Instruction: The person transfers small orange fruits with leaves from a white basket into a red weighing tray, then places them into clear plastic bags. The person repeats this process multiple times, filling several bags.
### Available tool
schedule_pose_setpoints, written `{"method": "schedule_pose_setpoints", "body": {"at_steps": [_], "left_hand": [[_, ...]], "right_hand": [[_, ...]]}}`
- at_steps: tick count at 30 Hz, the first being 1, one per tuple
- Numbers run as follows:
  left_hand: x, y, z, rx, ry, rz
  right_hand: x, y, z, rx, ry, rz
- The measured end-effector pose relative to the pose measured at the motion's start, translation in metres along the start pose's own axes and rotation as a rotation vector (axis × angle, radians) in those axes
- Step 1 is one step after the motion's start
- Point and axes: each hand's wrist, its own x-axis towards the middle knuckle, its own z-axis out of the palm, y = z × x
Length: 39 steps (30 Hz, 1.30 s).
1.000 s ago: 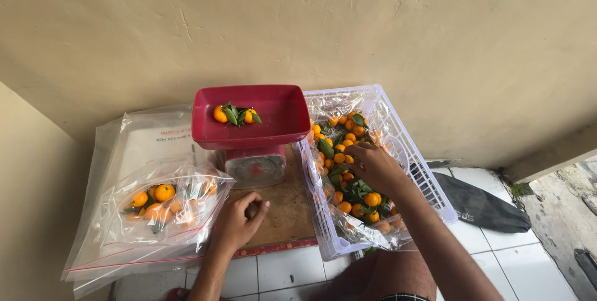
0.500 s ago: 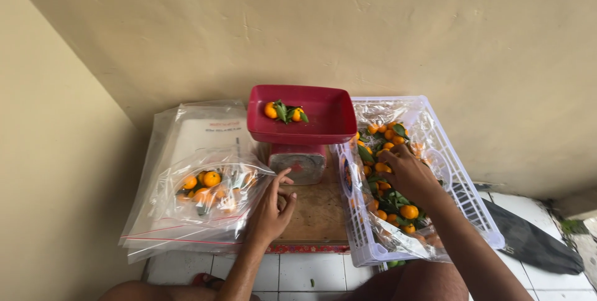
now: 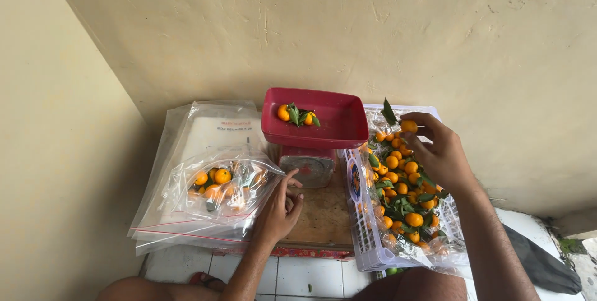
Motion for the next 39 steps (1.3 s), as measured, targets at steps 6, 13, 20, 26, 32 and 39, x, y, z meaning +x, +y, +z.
{"method": "schedule_pose_setpoints", "body": {"at_steps": [6, 13, 20, 26, 32, 39], "left_hand": [[0.000, 0.005, 0.001, 0.040, 0.012, 0.006], [-0.003, 0.006, -0.001, 0.010, 0.010, 0.033], [-0.002, 0.004, -0.001, 0.008, 0.013, 0.048], [-0.002, 0.003, 0.000, 0.009, 0.007, 0.048], [-0.002, 0.006, -0.001, 0.014, 0.006, 0.033], [-0.001, 0.004, 0.002, 0.081, 0.004, 0.020]], "right_hand": [[0.009, -0.043, 0.029, 0.161, -0.022, -0.135], [0.048, -0.057, 0.074, -0.019, -0.147, -0.201], [0.089, -0.032, 0.097, -0.212, -0.273, -0.093], [0.097, -0.027, 0.107, -0.318, -0.321, -0.074], [0.077, -0.038, 0.086, -0.335, -0.239, -0.145], [0.008, -0.028, 0.020, -0.128, 0.057, -0.131]]}}
